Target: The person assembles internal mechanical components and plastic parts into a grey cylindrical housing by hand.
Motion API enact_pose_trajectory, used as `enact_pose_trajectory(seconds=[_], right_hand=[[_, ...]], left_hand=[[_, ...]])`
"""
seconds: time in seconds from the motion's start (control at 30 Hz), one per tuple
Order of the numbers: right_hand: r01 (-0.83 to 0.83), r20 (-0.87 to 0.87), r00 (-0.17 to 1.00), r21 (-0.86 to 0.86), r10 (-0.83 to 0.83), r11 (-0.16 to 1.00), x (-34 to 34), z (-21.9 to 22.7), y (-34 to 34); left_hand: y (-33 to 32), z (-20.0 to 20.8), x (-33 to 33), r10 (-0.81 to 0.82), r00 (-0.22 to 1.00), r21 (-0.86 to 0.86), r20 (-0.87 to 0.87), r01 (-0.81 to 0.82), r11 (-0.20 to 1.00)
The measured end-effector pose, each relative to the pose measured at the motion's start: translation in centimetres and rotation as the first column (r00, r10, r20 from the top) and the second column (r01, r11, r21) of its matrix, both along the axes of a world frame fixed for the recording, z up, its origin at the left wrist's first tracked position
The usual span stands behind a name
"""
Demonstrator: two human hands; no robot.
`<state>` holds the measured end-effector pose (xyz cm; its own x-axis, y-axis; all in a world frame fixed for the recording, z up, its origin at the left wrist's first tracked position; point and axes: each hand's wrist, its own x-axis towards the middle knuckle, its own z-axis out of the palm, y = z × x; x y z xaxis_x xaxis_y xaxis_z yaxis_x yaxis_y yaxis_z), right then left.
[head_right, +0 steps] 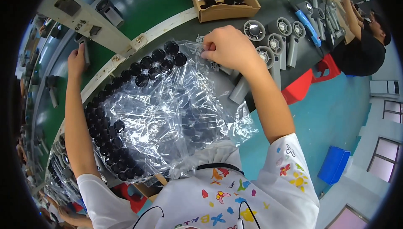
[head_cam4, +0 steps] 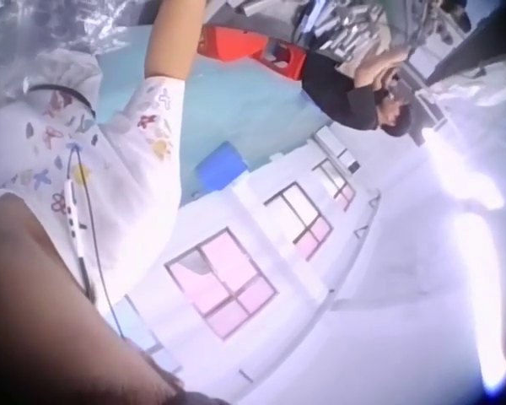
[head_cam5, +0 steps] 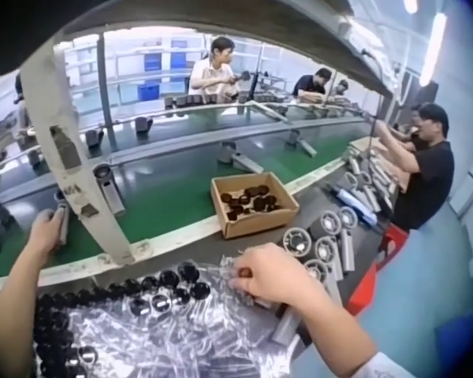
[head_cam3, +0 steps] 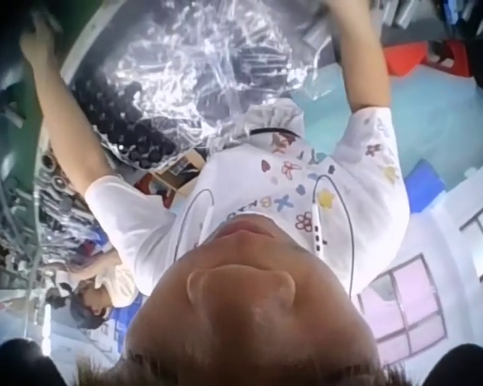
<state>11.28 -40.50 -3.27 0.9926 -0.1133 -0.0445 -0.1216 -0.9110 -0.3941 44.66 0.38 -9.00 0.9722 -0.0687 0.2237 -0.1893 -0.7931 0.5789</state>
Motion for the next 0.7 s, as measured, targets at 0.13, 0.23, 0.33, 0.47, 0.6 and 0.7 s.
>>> enact_pose_trajectory(seconds=[0.13, 0.23, 0.33, 0.47, 0.6, 0.7], right_hand=[[0.036, -0.027, 0.999, -0.011, -0.036, 0.999, 0.1, -0.2, 0.5], [-0.066, 0.114, 0.991, -0.008, 0.066, 0.998, 0.3, -1.1, -0.1], [-0.11, 0.13, 0.986, 0.041, 0.104, 0.993, 0.3, -0.8, 0.0], [-0.018, 0.118, 0.993, 0.126, 0.003, 0.992, -0.1, 1.0, 1.6], [0.144, 0.183, 0.959, 0.339, -0.215, 0.93, -2.0, 1.8, 1.2], [0.165, 0.246, 0.925, 0.428, -0.291, 0.888, -3.2, 3.1, 1.2]], left_hand=[[-0.7, 2.0, 0.3, 0.058, 0.98, 0.46, 0.191, -0.142, 0.877], [-2.4, 2.5, 0.7, -0.197, 0.797, 0.466, 0.57, -0.117, 0.877], [-8.0, 2.8, -1.1, -0.354, 0.814, 0.37, 0.461, 0.187, 0.91], [-9.7, -2.3, 1.1, -0.46, 0.866, 0.281, 0.198, 0.399, 0.873], [-11.7, -2.0, -0.2, -0.287, 0.954, 0.157, 0.087, 0.272, 0.949], [-9.8, 0.8, -1.4, -0.254, 0.964, -0.254, -0.082, 0.226, 0.94]])
